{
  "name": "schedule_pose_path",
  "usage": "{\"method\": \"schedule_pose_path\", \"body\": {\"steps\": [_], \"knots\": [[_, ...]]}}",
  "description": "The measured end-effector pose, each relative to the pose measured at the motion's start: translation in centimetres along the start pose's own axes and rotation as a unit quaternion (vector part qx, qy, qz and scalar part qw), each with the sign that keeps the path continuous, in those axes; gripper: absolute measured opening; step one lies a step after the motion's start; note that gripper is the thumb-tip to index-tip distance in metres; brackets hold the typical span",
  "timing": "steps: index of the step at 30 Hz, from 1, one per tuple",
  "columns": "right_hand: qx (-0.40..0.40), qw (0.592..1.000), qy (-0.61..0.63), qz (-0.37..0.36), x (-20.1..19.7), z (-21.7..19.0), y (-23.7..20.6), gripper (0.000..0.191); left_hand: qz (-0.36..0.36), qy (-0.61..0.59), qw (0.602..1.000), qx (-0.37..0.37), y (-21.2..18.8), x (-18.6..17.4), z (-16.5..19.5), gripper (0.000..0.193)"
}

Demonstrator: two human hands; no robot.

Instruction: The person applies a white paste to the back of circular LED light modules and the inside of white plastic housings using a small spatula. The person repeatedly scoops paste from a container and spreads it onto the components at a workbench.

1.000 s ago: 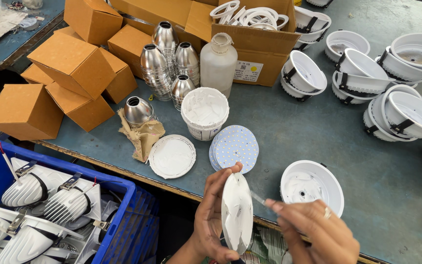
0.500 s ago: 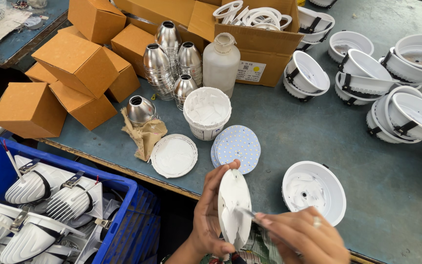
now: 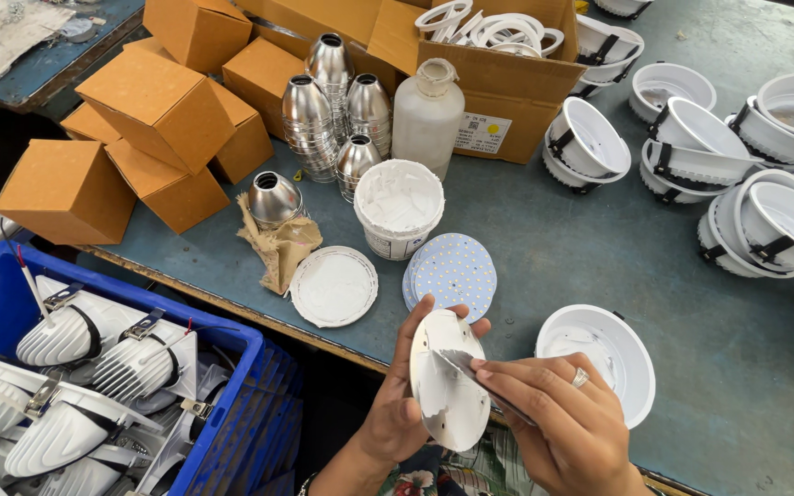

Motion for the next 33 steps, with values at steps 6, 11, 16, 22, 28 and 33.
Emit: {"method": "schedule_pose_path", "body": {"steps": [6, 11, 16, 22, 28, 33], "knots": [[-0.018, 0.999, 0.032, -0.014, -0.6, -0.8, 0.1, 0.029, -0.003, 0.005, 0.999, 0.034, -0.1, -0.3, 0.3, 0.121], [-0.009, 1.000, 0.010, 0.001, -1.1, 0.6, 0.7, 0.030, -0.020, -0.005, 1.000, 0.023, 0.1, 0.0, 0.2, 0.118], [0.010, 0.999, -0.033, 0.016, -0.1, 0.8, 1.3, 0.030, -0.032, -0.030, 0.999, 0.017, -0.1, 0.5, 0.0, 0.115], [0.015, 0.999, -0.048, 0.021, 0.1, 0.7, 1.8, 0.030, -0.045, -0.011, 0.998, 0.031, -0.2, 0.8, 0.3, 0.112], [-0.009, 0.999, -0.045, 0.010, 0.0, 0.7, 2.1, 0.033, -0.049, -0.006, 0.998, 0.024, -0.2, 1.1, 0.1, 0.114], [0.008, 0.999, -0.045, 0.004, -0.1, 1.0, 1.5, 0.032, -0.045, 0.000, 0.999, 0.029, -0.1, 0.9, 0.1, 0.116]]}}
Point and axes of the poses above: each hand's wrist, its own y-axis towards the middle knuckle, its own x-axis out of the palm, z = x × y, the point moved 9 cm from there along y, towards the middle knuckle, and after that the axes turned 12 degrees about z, right-handed, at the moved point
